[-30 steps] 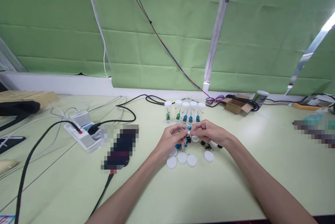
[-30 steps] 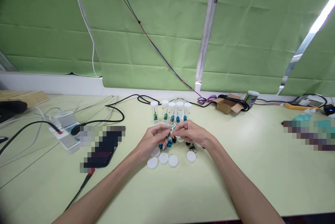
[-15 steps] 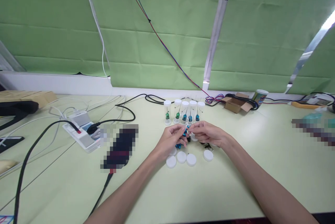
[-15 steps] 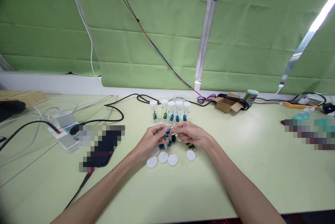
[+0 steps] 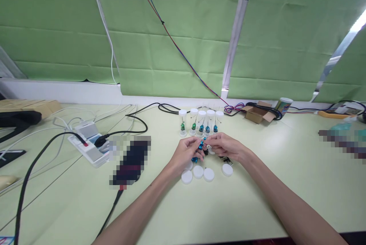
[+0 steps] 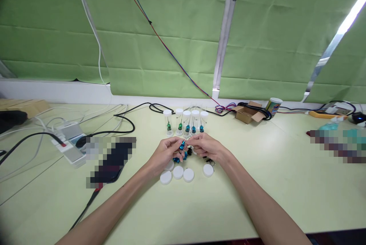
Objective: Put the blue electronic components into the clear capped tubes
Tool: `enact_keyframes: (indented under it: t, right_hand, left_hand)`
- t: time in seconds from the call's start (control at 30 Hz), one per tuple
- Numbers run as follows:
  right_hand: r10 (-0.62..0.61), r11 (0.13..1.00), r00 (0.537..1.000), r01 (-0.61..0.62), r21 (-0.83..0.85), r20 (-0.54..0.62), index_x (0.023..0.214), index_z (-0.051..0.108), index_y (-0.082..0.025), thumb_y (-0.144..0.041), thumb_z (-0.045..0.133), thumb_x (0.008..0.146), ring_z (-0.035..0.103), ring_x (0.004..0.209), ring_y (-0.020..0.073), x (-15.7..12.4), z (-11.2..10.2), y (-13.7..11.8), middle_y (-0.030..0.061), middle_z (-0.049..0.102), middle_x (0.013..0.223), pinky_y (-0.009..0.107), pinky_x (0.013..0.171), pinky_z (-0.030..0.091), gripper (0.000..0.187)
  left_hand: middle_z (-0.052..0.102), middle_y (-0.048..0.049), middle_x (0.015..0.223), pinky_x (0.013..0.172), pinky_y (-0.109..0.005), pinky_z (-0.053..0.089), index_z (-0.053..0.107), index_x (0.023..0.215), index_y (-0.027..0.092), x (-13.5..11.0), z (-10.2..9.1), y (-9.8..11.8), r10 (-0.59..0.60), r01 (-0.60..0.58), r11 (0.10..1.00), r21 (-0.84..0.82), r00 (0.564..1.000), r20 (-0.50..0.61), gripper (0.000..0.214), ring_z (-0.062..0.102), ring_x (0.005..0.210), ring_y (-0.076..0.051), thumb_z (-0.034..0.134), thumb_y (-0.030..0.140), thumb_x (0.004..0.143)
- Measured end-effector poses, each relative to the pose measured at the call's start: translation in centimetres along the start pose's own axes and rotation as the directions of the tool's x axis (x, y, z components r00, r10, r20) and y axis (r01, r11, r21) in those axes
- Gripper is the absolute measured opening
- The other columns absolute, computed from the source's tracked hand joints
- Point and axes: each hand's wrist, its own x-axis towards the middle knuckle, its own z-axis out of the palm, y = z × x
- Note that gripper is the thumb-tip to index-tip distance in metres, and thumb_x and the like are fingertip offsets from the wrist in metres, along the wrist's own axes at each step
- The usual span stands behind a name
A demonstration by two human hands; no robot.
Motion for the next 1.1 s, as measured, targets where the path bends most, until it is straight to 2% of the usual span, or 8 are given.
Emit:
enact_keyframes:
  t: [1.1]
  right_hand:
    - [0.05,0.999,0.998,-0.051,-0.017,-0.042,0.069,0.055,-0.016,-0.048,0.069,0.074,0.012,0.04,0.0033,0.02,0.41,-0.08,-0.0125,0.021,0.045,0.021,0.038,0.006,0.035]
  left_hand:
    - [0.058,-0.0038,0.075,0.051,-0.029,0.054,0.066,0.086,0.01,0.07,-0.04,-0.15,0.01,-0.013,0.994,0.112,1.0,0.028,0.035,0.057,0.056,-0.012,0.063,0.044,0.08]
